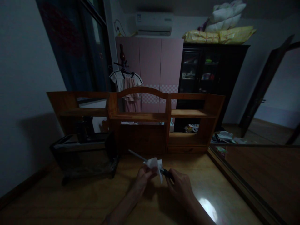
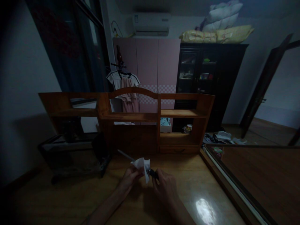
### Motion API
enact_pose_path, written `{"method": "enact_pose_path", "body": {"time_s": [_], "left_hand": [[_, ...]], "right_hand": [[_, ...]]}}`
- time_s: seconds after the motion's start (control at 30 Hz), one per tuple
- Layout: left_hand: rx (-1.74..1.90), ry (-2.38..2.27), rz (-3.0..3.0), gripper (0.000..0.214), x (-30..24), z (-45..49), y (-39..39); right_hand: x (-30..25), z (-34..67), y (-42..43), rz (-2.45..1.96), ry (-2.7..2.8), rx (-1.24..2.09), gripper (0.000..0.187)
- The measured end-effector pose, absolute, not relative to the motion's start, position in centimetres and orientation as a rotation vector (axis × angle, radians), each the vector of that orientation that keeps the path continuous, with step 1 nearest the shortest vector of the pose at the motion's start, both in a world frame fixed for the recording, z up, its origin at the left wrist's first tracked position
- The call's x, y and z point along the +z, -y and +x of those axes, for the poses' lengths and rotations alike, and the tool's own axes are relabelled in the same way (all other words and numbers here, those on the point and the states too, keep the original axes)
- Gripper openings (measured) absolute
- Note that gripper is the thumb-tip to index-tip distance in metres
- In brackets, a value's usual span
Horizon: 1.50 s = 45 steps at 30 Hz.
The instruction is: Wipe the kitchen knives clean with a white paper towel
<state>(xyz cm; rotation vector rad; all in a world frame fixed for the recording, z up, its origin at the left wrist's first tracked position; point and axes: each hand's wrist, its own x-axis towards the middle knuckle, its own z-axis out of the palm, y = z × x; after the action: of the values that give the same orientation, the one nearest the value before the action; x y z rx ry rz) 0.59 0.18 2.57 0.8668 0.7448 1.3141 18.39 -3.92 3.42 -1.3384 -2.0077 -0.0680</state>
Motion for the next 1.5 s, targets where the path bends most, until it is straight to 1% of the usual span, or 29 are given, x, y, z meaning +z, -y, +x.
{"method": "enact_pose_path", "body": {"time_s": [0.4,0.57,0.73,1.0,1.2,1.4,1.5], "left_hand": [[1.288,-0.639,0.870,0.033,2.7,0.2,0.0],[1.313,-0.678,0.855,0.037,2.6,0.1,-0.3],[1.305,-0.739,0.834,0.036,2.0,0.0,-0.6],[1.324,-0.718,0.879,0.040,2.3,0.1,-0.4],[1.368,-0.761,0.844,0.047,1.5,0.0,-1.1],[1.378,-0.731,0.774,0.037,1.0,0.0,-1.2],[1.384,-0.733,0.745,0.036,0.9,0.1,-1.2]], "right_hand": [[3.3,18.6,3.8,-1.322,1.996,-0.063,0.007],[3.6,18.4,4.1,-1.338,2.033,-0.051,0.007],[3.6,18.5,4.1,-1.375,2.044,-0.011,0.005],[3.4,18.5,4.1,-1.387,2.061,-0.006,0.004],[3.2,18.5,4.0,-1.397,2.060,0.003,0.004],[3.1,18.5,3.8,-1.414,2.075,0.018,0.005],[3.1,18.4,3.8,-1.418,2.078,0.010,0.005]]}}
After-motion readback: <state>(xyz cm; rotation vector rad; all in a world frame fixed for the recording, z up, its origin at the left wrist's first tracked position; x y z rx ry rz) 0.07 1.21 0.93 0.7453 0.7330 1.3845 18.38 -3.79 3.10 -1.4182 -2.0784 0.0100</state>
